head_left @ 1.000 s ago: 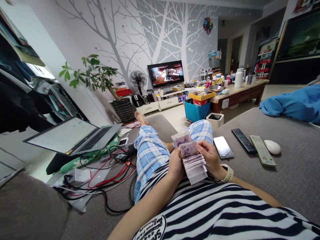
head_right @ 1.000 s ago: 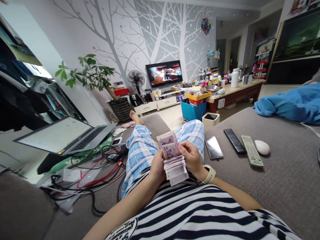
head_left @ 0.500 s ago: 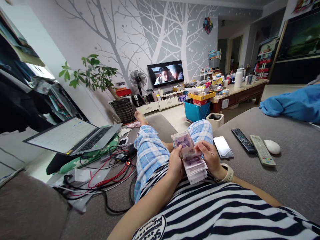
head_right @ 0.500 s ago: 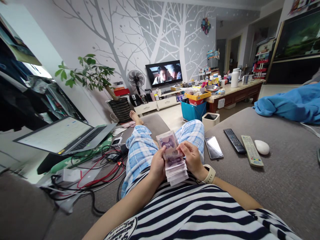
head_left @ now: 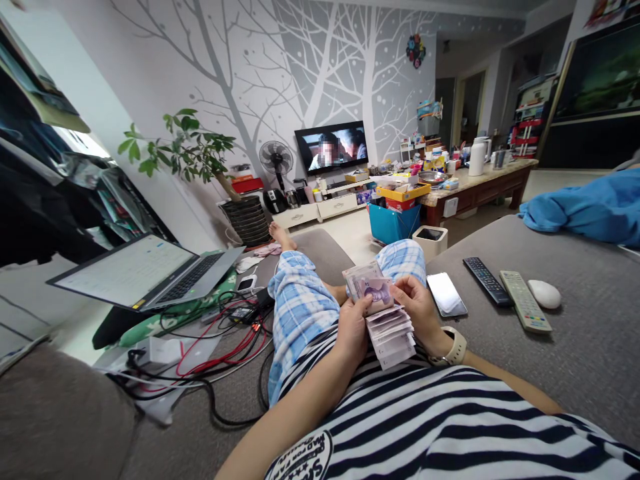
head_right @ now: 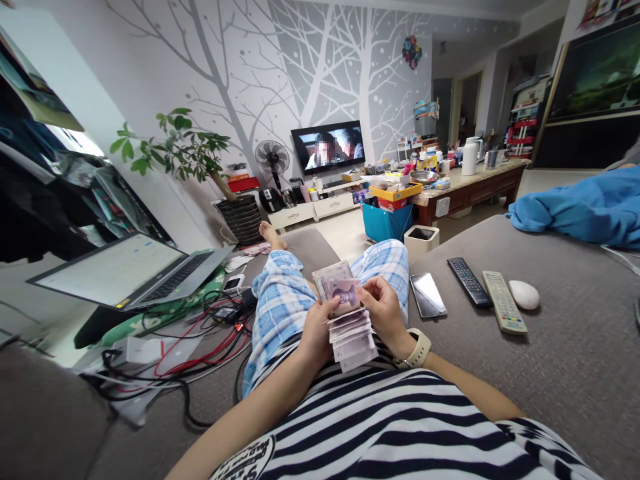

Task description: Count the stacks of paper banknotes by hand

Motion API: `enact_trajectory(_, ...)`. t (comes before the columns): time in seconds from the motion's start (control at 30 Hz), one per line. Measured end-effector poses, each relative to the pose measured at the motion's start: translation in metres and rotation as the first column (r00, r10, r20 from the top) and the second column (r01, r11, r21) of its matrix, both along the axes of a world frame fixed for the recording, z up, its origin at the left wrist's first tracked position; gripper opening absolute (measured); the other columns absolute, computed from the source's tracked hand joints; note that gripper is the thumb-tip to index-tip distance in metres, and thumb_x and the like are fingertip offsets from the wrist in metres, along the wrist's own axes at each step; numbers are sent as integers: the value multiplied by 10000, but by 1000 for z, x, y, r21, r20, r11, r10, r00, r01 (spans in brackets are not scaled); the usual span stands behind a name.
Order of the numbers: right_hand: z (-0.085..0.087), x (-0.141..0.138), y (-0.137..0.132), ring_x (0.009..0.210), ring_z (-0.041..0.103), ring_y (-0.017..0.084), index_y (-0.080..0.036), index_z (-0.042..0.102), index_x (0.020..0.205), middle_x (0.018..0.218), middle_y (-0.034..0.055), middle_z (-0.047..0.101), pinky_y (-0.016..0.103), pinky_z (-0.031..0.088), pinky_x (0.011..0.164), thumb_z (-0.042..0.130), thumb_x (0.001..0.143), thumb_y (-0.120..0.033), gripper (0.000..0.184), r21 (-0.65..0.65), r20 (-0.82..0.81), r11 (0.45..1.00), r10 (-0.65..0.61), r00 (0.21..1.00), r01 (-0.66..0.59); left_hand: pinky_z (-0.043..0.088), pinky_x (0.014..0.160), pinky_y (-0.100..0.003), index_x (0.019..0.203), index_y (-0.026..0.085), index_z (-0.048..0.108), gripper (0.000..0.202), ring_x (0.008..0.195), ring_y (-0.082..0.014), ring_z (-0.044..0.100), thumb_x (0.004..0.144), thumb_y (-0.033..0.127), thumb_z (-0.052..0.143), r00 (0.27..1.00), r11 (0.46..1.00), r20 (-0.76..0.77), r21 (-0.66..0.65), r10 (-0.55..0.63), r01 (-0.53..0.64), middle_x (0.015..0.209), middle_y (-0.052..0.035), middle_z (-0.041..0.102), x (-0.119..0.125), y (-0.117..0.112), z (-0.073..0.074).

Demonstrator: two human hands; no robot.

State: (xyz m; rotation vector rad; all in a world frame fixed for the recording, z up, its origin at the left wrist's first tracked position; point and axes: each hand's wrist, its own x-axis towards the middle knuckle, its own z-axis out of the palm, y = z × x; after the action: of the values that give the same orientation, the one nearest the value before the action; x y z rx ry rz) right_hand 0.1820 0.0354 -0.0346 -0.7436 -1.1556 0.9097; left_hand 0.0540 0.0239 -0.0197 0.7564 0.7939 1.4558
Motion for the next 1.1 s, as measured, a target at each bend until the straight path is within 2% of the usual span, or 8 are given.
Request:
enact_trajectory(0.17, -2, 1, 2, 608, 477, 146, -202, 556, 663, 622, -21, 523, 263, 409, 577, 642, 841, -469, 333, 3, 85, 1000, 15, 996, -15, 536, 758, -376, 924, 121, 671, 378, 709, -239, 707, 585, 243, 784, 1000, 1000, -8, -4, 1, -1, 769, -71, 741, 0, 2, -3)
enact_trajectory(0.47, 1, 1, -2, 580, 437, 137, -206, 533, 635, 604, -30, 491, 261, 381, 548, 633, 844, -455, 340, 9, 78, 1000, 2, 997, -3, 545, 795, -364, 828, 124, 691, 282, 767, -236, 709, 659, 345, 741, 997, 997, 28, -27, 69, -68, 737, -56, 738, 1, 7, -7)
enact_trajectory(0.7, 4, 0, -8, 583, 431, 134, -206, 530, 638, 607, -32, 483, 263, 373, 556, 639, 846, -446, 336, 61, 65, 998, -5, 998, 1, 527, 858, -344, 833, 126, 699, 289, 901, -240, 711, 659, 351, 751, 996, 997, 46, -14, 80, -79, 930, -93, 765, 1, 7, -7)
enact_trajectory(1.1, 4, 0, -10, 543, 390, 129, -213, 532, 632, 573, -38, 450, 276, 336, 525, 651, 833, -458, 338, 61, 42, 997, 37, 998, -40, 519, 804, -319, 846, 125, 705, 288, 818, -208, 694, 661, 345, 734, 997, 998, 11, -5, 70, -70, 863, -68, 757, 0, 12, -13)
